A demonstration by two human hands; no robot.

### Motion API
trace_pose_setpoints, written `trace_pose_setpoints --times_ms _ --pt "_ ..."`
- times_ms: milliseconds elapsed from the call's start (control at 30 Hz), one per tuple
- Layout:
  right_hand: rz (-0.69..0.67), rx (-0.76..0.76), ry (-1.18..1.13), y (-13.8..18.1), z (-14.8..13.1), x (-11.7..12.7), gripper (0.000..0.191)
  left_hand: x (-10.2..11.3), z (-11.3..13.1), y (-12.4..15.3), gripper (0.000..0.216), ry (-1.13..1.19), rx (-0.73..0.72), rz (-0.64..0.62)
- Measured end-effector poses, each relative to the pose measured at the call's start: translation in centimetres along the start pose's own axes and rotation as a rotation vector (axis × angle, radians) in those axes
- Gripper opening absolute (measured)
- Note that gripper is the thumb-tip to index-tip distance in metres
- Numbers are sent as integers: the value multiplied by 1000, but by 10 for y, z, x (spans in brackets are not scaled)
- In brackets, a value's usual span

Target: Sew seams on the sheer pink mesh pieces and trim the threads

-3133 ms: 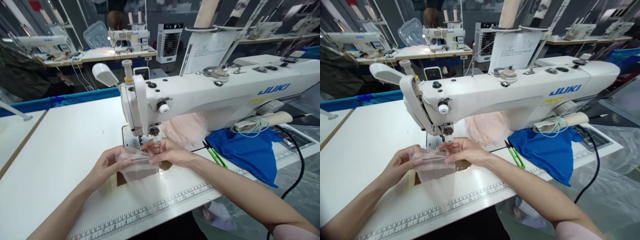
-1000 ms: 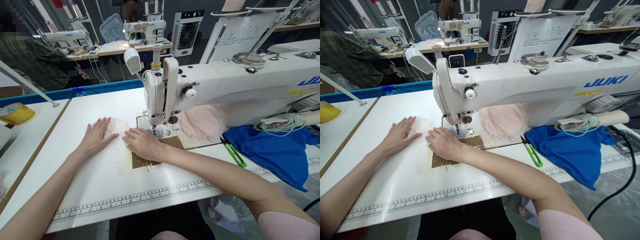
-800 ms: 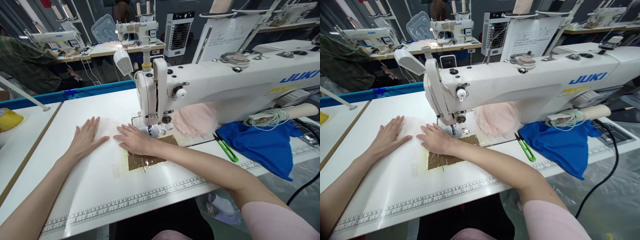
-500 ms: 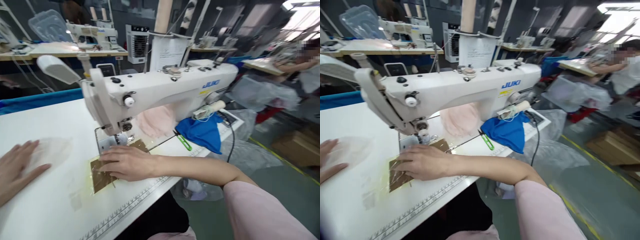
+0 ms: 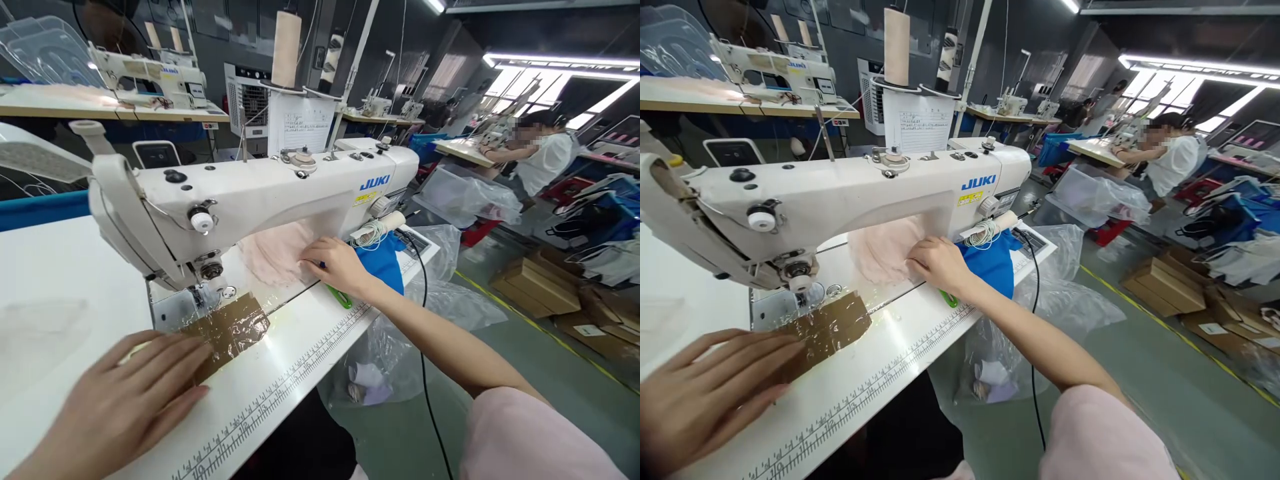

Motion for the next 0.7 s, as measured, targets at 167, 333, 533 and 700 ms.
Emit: trace_pose_setpoints --times_ms 167,333,533,700 --pt "97 -100 -112 -6 12 4 22 -38 84 -80 28 -129 -325 -46" --pt "174 -131 -223 -13 14 17 24 -93 71 -146 53 -140 -125 -168" --pt "-112 8 -285 7 -43 28 13 -119 45 -173 50 -118 -13 -199" --pt "-569 -47 -982 31 -101 -2 43 -95 46 -146 45 -38 -15 -205"
Point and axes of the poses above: each hand's wrist, its own y-axis away from the middle knuckle, its own x-axis out of the back of the hand, z = x × y, the point moved 9 cm from there along -y, towards the middle knuckle, and after that the axes turned 8 degrees about y, right-handed, at the moved point
